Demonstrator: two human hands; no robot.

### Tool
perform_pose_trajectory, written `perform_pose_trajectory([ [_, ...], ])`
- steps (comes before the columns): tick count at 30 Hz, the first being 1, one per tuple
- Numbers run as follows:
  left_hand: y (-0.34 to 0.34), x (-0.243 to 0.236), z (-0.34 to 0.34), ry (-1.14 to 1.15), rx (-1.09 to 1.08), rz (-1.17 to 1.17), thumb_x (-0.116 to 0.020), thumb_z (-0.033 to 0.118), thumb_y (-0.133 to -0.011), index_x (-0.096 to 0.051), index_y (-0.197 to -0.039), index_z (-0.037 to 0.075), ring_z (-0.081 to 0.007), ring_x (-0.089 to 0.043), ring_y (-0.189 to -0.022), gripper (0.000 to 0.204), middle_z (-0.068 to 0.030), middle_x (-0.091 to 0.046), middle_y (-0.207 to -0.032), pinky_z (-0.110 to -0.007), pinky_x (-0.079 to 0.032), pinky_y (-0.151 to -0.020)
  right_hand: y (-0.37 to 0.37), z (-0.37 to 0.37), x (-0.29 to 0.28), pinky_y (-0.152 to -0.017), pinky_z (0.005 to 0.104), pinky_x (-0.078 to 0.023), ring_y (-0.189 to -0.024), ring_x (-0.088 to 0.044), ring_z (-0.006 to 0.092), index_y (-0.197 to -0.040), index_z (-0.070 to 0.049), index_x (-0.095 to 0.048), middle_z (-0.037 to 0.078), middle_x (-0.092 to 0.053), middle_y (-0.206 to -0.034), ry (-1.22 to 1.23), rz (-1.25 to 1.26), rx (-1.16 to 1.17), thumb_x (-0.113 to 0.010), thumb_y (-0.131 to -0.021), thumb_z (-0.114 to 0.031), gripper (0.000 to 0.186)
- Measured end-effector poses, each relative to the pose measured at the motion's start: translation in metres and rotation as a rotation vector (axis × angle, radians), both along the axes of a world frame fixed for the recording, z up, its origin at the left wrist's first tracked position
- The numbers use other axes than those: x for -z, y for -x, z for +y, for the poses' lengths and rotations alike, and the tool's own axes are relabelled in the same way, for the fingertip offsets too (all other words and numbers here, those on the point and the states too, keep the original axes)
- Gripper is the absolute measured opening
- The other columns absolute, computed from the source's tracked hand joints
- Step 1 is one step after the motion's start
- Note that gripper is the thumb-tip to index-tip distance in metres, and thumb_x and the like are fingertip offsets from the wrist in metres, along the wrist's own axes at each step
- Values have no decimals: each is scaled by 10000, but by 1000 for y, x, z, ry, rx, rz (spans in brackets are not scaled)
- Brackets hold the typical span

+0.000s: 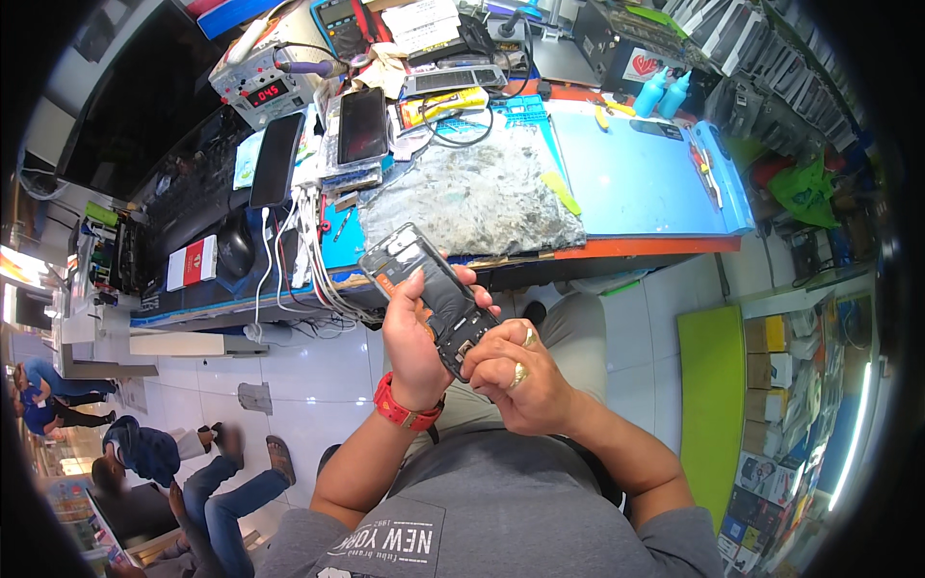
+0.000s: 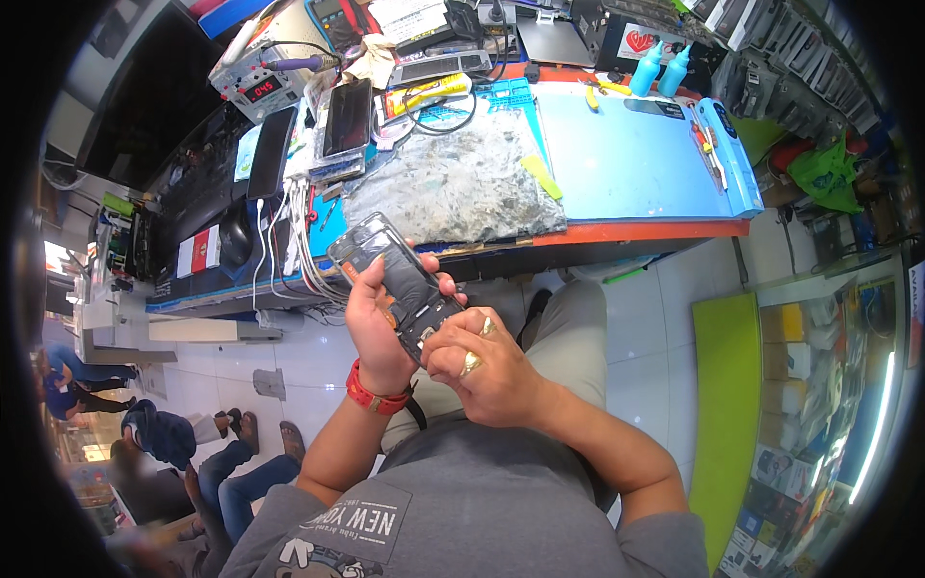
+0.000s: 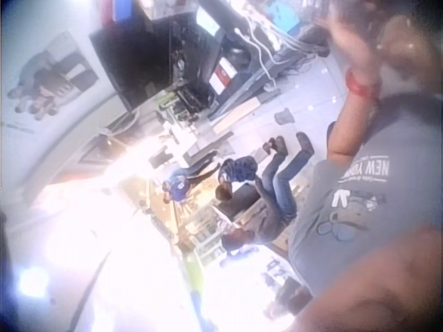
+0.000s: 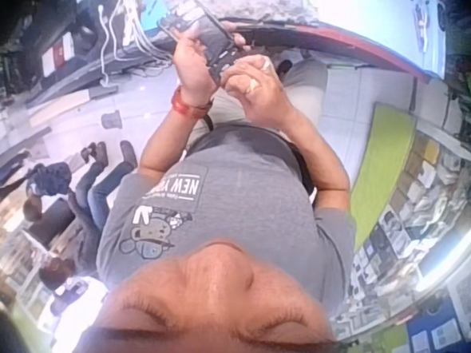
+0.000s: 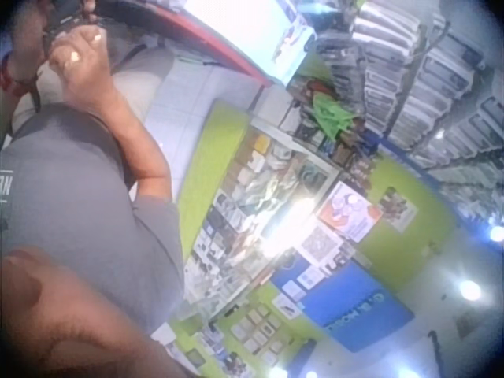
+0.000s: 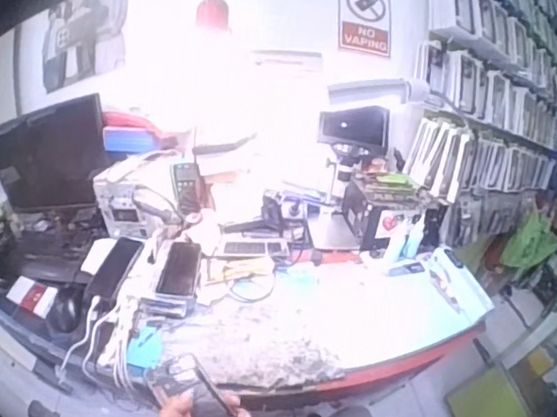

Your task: The person disassembles a mobile phone by removing the back panel, using a small screwdriver to remove screws from the internal frame, and prying components apart.

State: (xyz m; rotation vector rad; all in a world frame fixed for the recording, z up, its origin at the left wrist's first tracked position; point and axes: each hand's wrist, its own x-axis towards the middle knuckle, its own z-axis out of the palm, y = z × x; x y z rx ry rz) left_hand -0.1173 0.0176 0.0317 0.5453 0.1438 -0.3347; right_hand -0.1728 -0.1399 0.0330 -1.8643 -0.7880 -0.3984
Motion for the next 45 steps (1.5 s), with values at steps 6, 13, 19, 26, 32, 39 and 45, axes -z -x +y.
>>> perform_pose_trajectory([
  [6, -7, -4, 7, 122, 201, 142, -411, 352, -1103, -544, -1308, 57, -334, -726, -897, 382, -168, -687, -1095, -542, -635, -806, 20, -5, 3, -993, 444, -417, -911, -590, 235, -1084, -123, -562, 22, -686, -974, -373, 149, 1, -678, -965, 33, 228],
  [13, -11, -10, 21, 50, 142, 98, -398, 355, -1120, -532, -1353, 40, -341, -754, -930, 414, -185, -702, -1127, -547, -659, -822, 26, -32, -6, -837, 369, -509, -786, -576, 192, -1174, -79, -545, 37, -648, -886, -468, 227, 274, -640, -1027, 17, 199],
  [19, -4, 1, 12, 3, 55, 74, -416, 369, -1124, -533, -1389, 45, -348, -733, -962, 434, -181, -693, -1159, -571, -638, -863, 29, -30, -12, -669, 386, -562, -811, -697, 296, -1249, -25, -679, 156, -666, -1074, 64, 274, 224, -762, -895, 34, 368],
  [26, 2, -2, 11, 10, 28, 38, -410, 372, -1128, -507, -1415, 38, -352, -731, -975, 451, -193, -694, -1190, -569, -637, -856, 20, -7, -4, -633, 391, -549, -786, -684, 296, -1181, -27, -724, 134, -679, -1041, 167, 81, 321, -810, -838, 42, 361],
  [32, 7, 1, 4, -150, -11, -42, -430, 353, -1117, -471, -1449, 18, -343, -727, -982, 472, -196, -692, -1197, -567, -628, -867, 19, -8, 1, -674, 403, -542, -821, -674, 310, -1000, -35, -690, 113, -672, -1004, 187, 203, 235, -784, -816, 55, 225],
  [39, -1, 15, 1, -48, -232, -179, -412, 308, -1119, -441, -1468, 49, -324, -685, -1006, 436, -165, -642, -1159, -540, -587, -916, 61, 19, -9, -775, 428, -550, -919, -665, 325, -970, -64, -678, 108, -668, -1003, 32, 239, -338, -810, -816, -43, 204],
  [45, -6, 6, 18, 18, -134, -52, -408, 384, -1117, -526, -1415, 65, -356, -716, -1011, 453, -173, -684, -1184, -593, -598, -922, 51, -2, -24, -805, 420, -548, -936, -677, 311, -1025, -40, -671, 126, -673, -968, -6, 373, -192, -697, -1002, -108, 76],
])
